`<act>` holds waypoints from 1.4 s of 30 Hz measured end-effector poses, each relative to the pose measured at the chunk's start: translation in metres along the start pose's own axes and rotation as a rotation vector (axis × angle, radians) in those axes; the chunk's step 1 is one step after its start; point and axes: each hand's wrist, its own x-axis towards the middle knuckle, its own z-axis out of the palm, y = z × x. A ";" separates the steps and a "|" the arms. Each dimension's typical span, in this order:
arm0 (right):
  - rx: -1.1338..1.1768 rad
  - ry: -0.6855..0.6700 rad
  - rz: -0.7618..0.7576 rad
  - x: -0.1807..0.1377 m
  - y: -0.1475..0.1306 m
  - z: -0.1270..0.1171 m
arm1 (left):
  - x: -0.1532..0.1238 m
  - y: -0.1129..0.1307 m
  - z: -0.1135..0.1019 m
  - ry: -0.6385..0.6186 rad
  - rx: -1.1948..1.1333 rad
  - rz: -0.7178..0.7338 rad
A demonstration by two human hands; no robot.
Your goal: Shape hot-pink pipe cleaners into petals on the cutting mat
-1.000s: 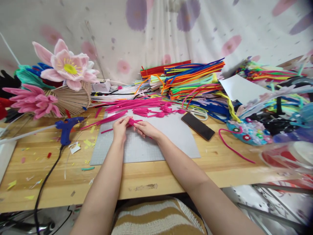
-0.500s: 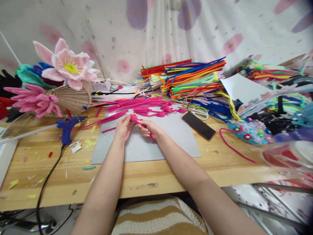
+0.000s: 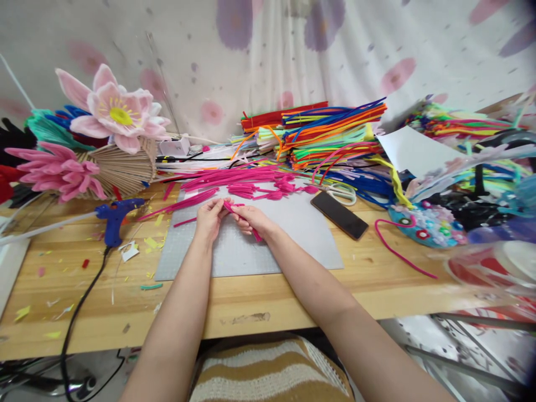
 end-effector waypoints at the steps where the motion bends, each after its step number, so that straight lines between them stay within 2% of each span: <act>1: -0.018 0.007 -0.016 0.001 0.001 0.000 | 0.000 0.000 0.000 0.002 0.000 0.003; 6: -0.166 0.085 -0.095 0.004 0.005 0.002 | -0.001 0.003 -0.001 -0.009 0.057 0.026; 9: -0.268 0.203 -0.128 0.005 0.005 0.000 | -0.001 0.006 -0.002 -0.064 0.079 -0.015; 12: -0.355 0.243 -0.155 0.005 0.004 -0.003 | -0.001 0.007 -0.002 -0.086 0.080 -0.040; 16: -0.445 0.232 -0.179 0.006 0.005 -0.004 | -0.001 0.003 -0.002 -0.046 0.183 -0.005; 23: -0.543 0.206 -0.183 0.004 0.003 0.001 | 0.000 -0.004 -0.001 0.109 0.266 0.129; 30: -0.497 0.139 -0.152 0.003 0.001 0.000 | -0.007 0.001 0.004 -0.054 0.261 -0.009; 36: -0.395 0.016 -0.121 0.002 -0.004 -0.008 | 0.000 -0.008 0.002 0.116 0.261 0.197; 38: -0.381 -0.010 -0.105 0.000 -0.005 -0.010 | 0.000 -0.007 0.003 0.120 0.258 0.212; 42: -0.336 0.034 -0.126 -0.001 -0.004 -0.010 | -0.004 0.000 0.005 -0.033 0.258 0.096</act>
